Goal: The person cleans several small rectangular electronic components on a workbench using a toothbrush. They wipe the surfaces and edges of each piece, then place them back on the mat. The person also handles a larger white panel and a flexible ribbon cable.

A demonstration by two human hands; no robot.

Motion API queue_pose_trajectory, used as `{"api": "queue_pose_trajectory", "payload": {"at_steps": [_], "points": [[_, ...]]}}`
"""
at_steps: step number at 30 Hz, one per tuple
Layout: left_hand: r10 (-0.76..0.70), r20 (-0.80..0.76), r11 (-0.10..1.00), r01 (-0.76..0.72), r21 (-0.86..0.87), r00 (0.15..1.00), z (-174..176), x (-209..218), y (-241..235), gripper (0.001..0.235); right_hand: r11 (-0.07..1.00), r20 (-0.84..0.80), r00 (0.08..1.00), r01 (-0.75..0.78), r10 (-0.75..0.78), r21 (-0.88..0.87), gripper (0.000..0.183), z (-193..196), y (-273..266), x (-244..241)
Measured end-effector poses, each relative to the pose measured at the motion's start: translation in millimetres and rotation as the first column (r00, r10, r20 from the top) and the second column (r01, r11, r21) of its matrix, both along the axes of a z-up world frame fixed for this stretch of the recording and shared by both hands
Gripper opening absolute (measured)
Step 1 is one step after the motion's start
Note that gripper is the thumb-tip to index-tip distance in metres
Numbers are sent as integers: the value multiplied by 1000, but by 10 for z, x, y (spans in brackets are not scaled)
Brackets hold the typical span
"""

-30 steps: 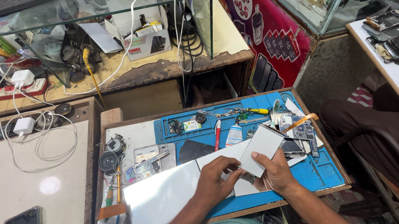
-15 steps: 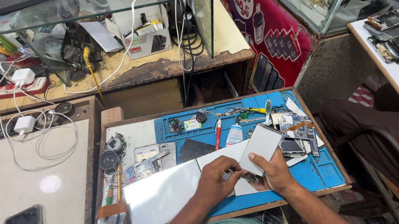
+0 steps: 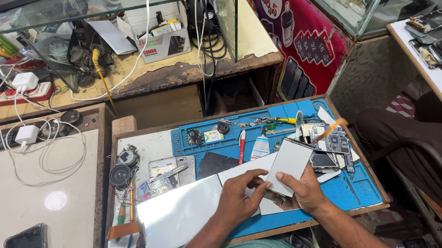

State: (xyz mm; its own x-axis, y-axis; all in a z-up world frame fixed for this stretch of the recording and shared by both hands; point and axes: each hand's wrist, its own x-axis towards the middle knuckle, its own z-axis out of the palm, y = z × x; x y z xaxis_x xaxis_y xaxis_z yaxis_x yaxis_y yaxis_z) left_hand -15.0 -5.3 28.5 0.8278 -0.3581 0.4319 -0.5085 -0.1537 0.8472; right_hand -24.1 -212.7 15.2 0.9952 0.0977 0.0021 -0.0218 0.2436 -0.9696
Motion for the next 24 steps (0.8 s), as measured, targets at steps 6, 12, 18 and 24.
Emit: {"api": "queue_pose_trajectory", "payload": {"at_steps": [6, 12, 18, 24], "points": [[-15, -67, 1000, 14, -10, 998, -32, 17, 6, 23, 1000, 44, 999, 15, -14, -18, 43, -85, -8, 4], [29, -110, 997, -37, -69, 993, -34, 44, 21, 20, 996, 23, 997, 68, -70, 50, 37, -135, -19, 40], [31, -170, 993, -50, -105, 985, -16, 29, 18, 15, 966, 134, 977, 132, -164, 221, 23, -146, -40, 57], [60, -92, 996, -65, -55, 994, 7, 21, 32, 17, 958, 119, 970, 181, -210, 221, 17, -137, -49, 97]]}}
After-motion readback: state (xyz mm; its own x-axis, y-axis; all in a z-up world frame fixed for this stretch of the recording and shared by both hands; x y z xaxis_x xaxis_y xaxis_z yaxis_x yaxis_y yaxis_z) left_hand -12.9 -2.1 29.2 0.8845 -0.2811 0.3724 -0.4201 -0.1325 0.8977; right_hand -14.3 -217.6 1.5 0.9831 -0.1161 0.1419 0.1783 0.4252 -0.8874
